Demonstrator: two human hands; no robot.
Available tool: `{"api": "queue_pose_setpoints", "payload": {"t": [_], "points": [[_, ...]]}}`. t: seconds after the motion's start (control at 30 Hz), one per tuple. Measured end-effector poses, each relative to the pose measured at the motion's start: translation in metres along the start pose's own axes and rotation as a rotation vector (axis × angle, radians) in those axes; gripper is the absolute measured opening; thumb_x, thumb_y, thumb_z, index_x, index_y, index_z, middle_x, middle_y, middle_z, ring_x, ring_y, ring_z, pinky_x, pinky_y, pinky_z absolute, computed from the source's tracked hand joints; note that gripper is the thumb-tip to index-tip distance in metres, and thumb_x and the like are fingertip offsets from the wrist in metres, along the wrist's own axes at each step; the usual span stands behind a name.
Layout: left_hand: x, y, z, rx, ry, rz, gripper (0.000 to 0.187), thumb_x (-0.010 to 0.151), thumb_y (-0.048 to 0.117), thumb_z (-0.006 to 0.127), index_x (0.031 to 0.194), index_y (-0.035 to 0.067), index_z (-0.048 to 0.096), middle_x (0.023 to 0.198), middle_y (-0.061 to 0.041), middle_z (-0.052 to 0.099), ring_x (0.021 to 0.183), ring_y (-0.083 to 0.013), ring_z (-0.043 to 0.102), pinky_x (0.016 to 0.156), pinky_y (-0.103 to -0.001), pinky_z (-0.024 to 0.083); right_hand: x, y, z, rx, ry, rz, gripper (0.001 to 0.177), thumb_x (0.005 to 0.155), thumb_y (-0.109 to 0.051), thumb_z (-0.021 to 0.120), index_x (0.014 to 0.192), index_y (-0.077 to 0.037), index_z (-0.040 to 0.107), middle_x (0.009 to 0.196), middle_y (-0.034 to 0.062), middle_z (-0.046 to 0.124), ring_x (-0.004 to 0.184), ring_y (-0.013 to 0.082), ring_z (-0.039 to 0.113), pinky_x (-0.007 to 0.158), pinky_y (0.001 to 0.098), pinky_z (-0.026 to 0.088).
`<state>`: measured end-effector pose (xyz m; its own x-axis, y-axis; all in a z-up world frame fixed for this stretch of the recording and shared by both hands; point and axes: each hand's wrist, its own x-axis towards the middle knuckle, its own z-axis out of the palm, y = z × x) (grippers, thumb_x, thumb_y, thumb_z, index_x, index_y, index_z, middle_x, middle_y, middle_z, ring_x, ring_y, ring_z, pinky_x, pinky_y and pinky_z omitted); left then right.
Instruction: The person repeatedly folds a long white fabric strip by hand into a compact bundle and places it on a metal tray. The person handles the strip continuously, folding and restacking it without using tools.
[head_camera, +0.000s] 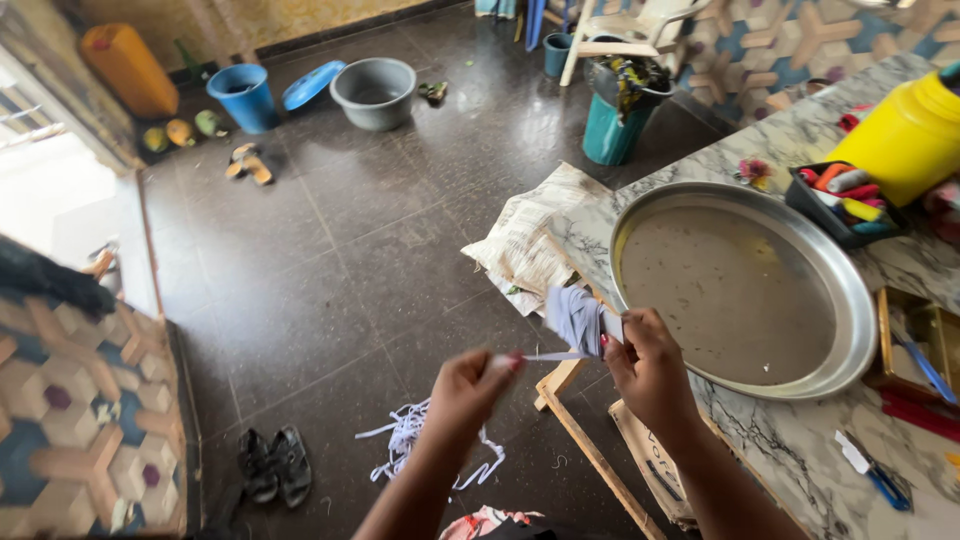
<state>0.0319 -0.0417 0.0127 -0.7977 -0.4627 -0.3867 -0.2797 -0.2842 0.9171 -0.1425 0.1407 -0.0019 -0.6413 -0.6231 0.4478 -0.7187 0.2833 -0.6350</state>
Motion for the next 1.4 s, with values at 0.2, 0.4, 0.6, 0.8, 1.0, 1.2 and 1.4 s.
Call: {"api": "queue_pose_setpoints", "payload": {"t": [0.2, 0.4, 0.6, 0.8, 1.0, 1.2, 1.4], "points": [[-0.033, 0.019, -0.022, 0.837, 0.197, 0.745, 0.031, 0.083, 0.028, 0.072, 0.105, 0.007, 0.073, 0.076, -0.009, 0.069, 0.066, -0.0239, 0.065, 0.056, -0.039, 0.050, 0.002, -0.011, 0.005, -0.120, 0.059, -0.009, 0.015, 0.089, 0.000, 0.066, 0.100, 0.007, 0.059, 0.101, 0.0151, 0.060, 0.064, 0.0191, 0.066, 0.056, 0.0333, 0.054], [-0.006, 0.015, -0.070, 0.622, -0.158, 0.290, 0.035, 0.098, 0.036, 0.065, 0.082, 0.006, 0.071, 0.072, -0.004, 0.063, 0.061, -0.0198, 0.059, 0.058, -0.037, 0.048, -0.011, -0.016, 0.023, -0.115, -0.029, -0.048, 0.012, 0.093, -0.006, 0.065, 0.103, 0.000, 0.063, 0.101, 0.0104, 0.063, 0.072, 0.0166, 0.070, 0.059, 0.0286, 0.058], [0.038, 0.000, -0.096, -0.445, -0.388, 0.022, 0.035, 0.101, 0.033, 0.061, 0.079, 0.006, 0.062, 0.064, -0.002, 0.054, 0.059, -0.0158, 0.051, 0.062, -0.033, 0.047, -0.031, -0.034, 0.044, -0.034, -0.276, -0.053, 0.010, 0.094, -0.012, 0.066, 0.101, -0.005, 0.064, 0.097, 0.0061, 0.068, 0.077, 0.0154, 0.070, 0.067, 0.0324, 0.056], [0.091, -0.035, -0.095, -0.390, -0.440, -0.143, 0.027, 0.099, 0.020, 0.063, 0.075, 0.007, 0.060, 0.061, -0.001, 0.051, 0.053, -0.0162, 0.049, 0.054, -0.034, 0.044, -0.031, -0.049, 0.032, 0.563, -0.623, 0.222, 0.017, 0.095, -0.016, 0.067, 0.107, -0.005, 0.072, 0.106, 0.0078, 0.065, 0.083, 0.0155, 0.066, 0.072, 0.0334, 0.059], [0.080, -0.080, -0.072, -0.282, -0.833, -0.283, 0.022, 0.105, 0.012, 0.058, 0.087, 0.002, 0.065, 0.065, 0.000, 0.054, 0.054, -0.0120, 0.045, 0.052, -0.029, 0.040, -0.028, -0.060, 0.027, 1.108, -0.733, 0.152, 0.035, 0.099, -0.021, 0.062, 0.123, 0.004, 0.065, 0.140, 0.0083, 0.051, 0.113, 0.0222, 0.060, 0.094, 0.0392, 0.054], [0.055, -0.088, -0.053, -0.501, -1.097, -0.390, 0.032, 0.111, 0.029, 0.049, 0.088, 0.008, 0.059, 0.062, 0.002, 0.046, 0.051, -0.0093, 0.039, 0.049, -0.025, 0.034, -0.040, -0.044, 0.023, 1.417, -0.485, 0.508, 0.045, 0.100, -0.021, 0.060, 0.138, 0.003, 0.055, 0.123, 0.0170, 0.068, 0.110, 0.0236, 0.067, 0.095, 0.0411, 0.057], [0.069, -0.147, -0.067, -0.572, -1.020, -0.090, 0.016, 0.106, 0.027, 0.058, 0.105, 0.011, 0.061, 0.070, 0.004, 0.046, 0.055, -0.0076, 0.037, 0.050, -0.024, 0.031, -0.026, -0.021, -0.014, 1.559, -0.222, 0.509, 0.039, 0.103, -0.010, 0.059, 0.138, 0.006, 0.056, 0.119, 0.0198, 0.069, 0.101, 0.0223, 0.071, 0.091, 0.0335, 0.058]]}}
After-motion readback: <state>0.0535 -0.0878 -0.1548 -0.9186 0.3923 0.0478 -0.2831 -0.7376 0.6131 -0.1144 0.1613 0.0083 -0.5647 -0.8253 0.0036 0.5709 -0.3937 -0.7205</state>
